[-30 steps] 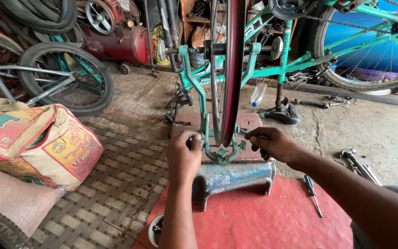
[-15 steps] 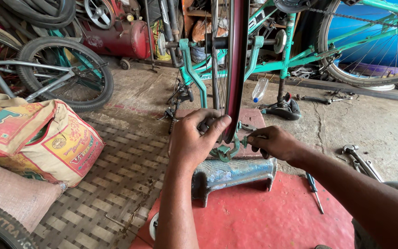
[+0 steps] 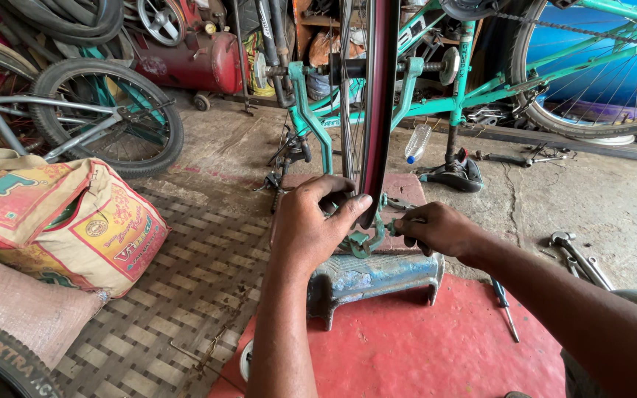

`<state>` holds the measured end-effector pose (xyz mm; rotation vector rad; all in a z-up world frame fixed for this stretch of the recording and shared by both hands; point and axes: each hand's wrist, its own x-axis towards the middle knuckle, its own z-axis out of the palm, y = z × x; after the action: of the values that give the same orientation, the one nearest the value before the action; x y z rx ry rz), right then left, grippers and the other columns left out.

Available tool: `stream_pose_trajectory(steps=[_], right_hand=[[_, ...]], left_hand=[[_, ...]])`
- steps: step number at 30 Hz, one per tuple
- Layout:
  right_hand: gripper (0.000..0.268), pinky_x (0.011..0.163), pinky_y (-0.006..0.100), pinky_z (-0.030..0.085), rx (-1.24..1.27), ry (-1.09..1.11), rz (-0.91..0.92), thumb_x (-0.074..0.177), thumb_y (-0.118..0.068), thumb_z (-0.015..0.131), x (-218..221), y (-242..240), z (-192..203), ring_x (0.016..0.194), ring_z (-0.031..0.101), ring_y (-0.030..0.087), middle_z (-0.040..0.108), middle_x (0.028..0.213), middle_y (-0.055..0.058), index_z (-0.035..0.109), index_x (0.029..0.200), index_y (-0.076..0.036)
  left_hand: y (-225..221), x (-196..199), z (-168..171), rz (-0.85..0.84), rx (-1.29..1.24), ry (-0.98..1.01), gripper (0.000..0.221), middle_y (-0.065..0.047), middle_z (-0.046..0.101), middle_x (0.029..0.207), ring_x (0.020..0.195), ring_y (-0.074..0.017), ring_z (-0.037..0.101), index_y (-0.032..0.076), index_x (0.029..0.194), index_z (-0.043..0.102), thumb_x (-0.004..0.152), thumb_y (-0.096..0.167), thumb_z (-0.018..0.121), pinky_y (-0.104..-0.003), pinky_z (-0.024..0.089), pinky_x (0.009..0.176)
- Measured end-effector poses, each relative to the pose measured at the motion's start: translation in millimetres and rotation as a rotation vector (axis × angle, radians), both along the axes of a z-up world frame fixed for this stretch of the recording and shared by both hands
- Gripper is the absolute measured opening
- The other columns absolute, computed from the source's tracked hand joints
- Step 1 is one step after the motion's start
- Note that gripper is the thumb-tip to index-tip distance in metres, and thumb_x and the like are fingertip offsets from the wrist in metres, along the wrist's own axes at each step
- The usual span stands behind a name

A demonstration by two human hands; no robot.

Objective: The person spins a bicycle wheel mounted on a truing stand and uses their hands to check the alignment of the rim.

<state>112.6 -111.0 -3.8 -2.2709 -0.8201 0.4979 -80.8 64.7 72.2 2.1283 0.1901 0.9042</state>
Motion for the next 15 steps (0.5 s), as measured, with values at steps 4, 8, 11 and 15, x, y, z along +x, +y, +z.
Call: stream_pose_trajectory(steps=[4, 8, 11, 15], right_hand=[[0.047, 0.053, 0.035, 0.051, -0.020, -0.003, -0.015, 0.094, -0.047, 0.064, -0.5, 0.3, 0.4, 0.054, 0.059, 0.014, 0.072, 0.071, 0.008, 0.080, 0.096, -0.003], [0.046, 0.053, 0.035, 0.051, -0.012, 0.012, -0.017, 0.094, -0.046, 0.064, -1.9, 1.1, 0.5, 0.054, 0.059, 0.014, 0.072, 0.071, 0.008, 0.080, 0.095, -0.003], [0.046, 0.052, 0.035, 0.051, 0.003, 0.026, -0.014, 0.094, -0.046, 0.064, -1.7, 1.5, 0.9, 0.054, 0.059, 0.014, 0.071, 0.070, 0.008, 0.080, 0.095, -0.002], [0.048, 0.052, 0.035, 0.051, -0.002, 0.035, -0.005, 0.094, -0.046, 0.063, -0.3, 2.6, 0.6, 0.053, 0.059, 0.015, 0.071, 0.070, 0.009, 0.079, 0.094, 0.000]], left_hand=[[-0.4, -0.8, 1.7, 0.009, 0.055, -0.038, 0.037, -0.009, 0.079, 0.093, 0.079, -0.0200, 0.074, 0.009, 0.102, 0.079, 0.080, 0.038, 0.081, -0.035, 0.057, 0.072], [-4.0, -2.0, 5.4, 0.015, 0.029, -0.057, 0.037, -0.008, 0.080, 0.090, 0.077, -0.0185, 0.075, 0.009, 0.101, 0.079, 0.082, 0.040, 0.080, -0.035, 0.058, 0.070], [-7.9, 1.2, 5.4, 0.014, -0.109, -0.024, 0.037, -0.008, 0.079, 0.080, 0.070, -0.0187, 0.073, 0.009, 0.100, 0.080, 0.084, 0.043, 0.077, -0.035, 0.057, 0.065], [-7.0, 15.0, -8.3, -0.022, -0.043, -0.217, 0.037, -0.007, 0.078, 0.084, 0.071, -0.0160, 0.072, 0.005, 0.098, 0.078, 0.088, 0.041, 0.078, -0.033, 0.057, 0.065]])
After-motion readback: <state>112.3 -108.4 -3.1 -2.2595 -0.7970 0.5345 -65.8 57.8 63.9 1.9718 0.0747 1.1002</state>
